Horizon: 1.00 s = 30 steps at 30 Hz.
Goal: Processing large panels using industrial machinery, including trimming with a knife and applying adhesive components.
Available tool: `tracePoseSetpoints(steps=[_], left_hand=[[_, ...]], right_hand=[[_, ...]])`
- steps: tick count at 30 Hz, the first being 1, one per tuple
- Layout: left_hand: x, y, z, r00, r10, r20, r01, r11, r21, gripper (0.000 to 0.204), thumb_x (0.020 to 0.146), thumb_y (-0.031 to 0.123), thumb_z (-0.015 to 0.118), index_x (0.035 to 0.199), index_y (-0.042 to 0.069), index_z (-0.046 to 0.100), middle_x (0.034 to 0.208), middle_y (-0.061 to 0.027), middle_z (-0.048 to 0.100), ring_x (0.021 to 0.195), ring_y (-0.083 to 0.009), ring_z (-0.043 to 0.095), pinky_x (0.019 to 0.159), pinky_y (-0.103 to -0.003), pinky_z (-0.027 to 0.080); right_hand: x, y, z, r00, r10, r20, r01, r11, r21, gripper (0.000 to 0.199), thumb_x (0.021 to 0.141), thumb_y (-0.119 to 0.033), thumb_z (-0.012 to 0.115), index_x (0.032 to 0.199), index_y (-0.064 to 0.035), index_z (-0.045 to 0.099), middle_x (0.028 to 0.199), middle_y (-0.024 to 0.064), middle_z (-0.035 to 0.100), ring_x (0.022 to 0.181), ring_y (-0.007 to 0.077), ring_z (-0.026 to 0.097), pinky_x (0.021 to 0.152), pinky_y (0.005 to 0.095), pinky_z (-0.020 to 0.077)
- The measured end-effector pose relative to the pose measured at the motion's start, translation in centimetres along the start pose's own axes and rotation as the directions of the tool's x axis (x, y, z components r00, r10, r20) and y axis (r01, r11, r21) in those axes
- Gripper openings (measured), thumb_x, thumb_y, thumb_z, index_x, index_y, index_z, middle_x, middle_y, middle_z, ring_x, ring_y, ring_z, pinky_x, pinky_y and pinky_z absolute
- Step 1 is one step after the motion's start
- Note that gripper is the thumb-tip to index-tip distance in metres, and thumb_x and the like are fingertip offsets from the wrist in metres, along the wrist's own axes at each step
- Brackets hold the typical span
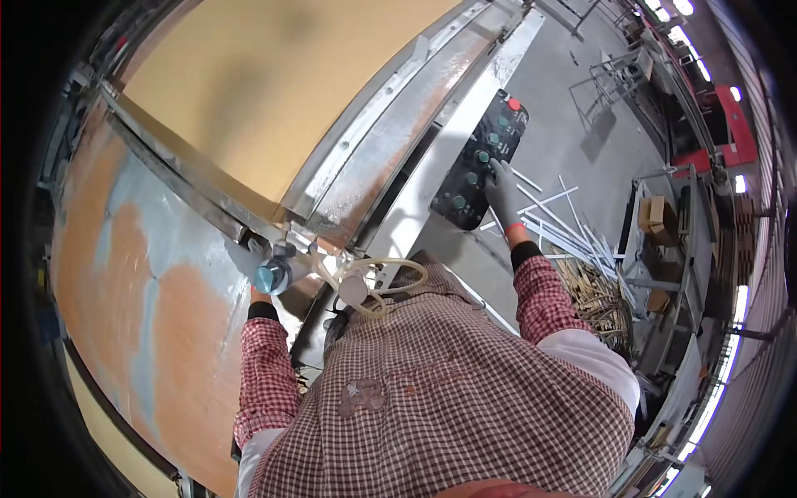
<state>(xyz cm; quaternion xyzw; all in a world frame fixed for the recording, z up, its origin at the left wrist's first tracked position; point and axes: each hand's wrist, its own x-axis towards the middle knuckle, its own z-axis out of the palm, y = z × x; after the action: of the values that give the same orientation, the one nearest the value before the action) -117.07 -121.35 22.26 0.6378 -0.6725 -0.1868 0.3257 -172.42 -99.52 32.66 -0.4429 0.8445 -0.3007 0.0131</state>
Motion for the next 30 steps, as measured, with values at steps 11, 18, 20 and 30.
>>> tracePoseSetpoints(steps=[11, 18, 20, 30], left_hand=[[0.9, 4.4, -1.7, 0.973, -0.115, -0.199, 0.065, 0.968, -0.243, 0.07, 0.072, 0.008, 0.054, 0.14, 0.001, 0.037, 0.135, -0.023, 0.047, 0.123, -0.0388, 0.045, 0.104, -0.04, 0.036], [1.0, 3.9, -1.9, 0.945, -0.008, -0.327, -0.014, 0.998, -0.064, 0.068, 0.075, 0.012, 0.053, 0.14, 0.002, 0.035, 0.127, -0.0248, 0.052, 0.117, -0.0412, 0.048, 0.097, -0.042, 0.041], [2.0, 7.0, -1.3, 0.977, -0.085, -0.198, 0.045, 0.979, -0.197, 0.068, 0.074, 0.011, 0.052, 0.14, 0.002, 0.035, 0.132, -0.0248, 0.049, 0.121, -0.0412, 0.046, 0.101, -0.042, 0.039], [1.1, 6.2, -1.9, 0.961, -0.078, -0.266, 0.034, 0.986, -0.164, 0.07, 0.073, 0.007, 0.05, 0.141, 0.006, 0.035, 0.124, -0.0237, 0.054, 0.111, -0.0415, 0.051, 0.093, -0.045, 0.042]], right_hand=[[2.0, -2.4, -1.4, 0.965, -0.128, 0.229, 0.13, 0.991, 0.005, 0.034, 0.084, -0.008, 0.056, 0.115, 0.0051, 0.06, 0.113, 0.0212, 0.063, 0.106, 0.0335, 0.06, 0.093, 0.0372, 0.0455], [-3.2, -5.2, -1.0, 0.92, -0.345, 0.187, 0.321, 0.935, 0.149, 0.04, 0.086, -0.016, 0.062, 0.121, 0.0014, 0.054, 0.117, 0.0236, 0.056, 0.11, 0.0376, 0.054, 0.097, 0.0426, 0.0414], [-7.3, -3.1, 0.1, 0.931, -0.263, 0.253, 0.302, 0.944, -0.131, 0.046, 0.084, -0.017, 0.061, 0.123, 0.0043, 0.053, 0.122, 0.0237, 0.055, 0.114, 0.0388, 0.051, 0.099, 0.0441, 0.0406], [-7.9, -6.1, -1.5, 0.934, -0.225, 0.277, 0.263, 0.958, -0.11, 0.048, 0.074, -0.02, 0.069, 0.118, -0.0042, 0.059, 0.121, 0.0176, 0.057, 0.109, 0.0359, 0.054, 0.093, 0.0416, 0.0449]])
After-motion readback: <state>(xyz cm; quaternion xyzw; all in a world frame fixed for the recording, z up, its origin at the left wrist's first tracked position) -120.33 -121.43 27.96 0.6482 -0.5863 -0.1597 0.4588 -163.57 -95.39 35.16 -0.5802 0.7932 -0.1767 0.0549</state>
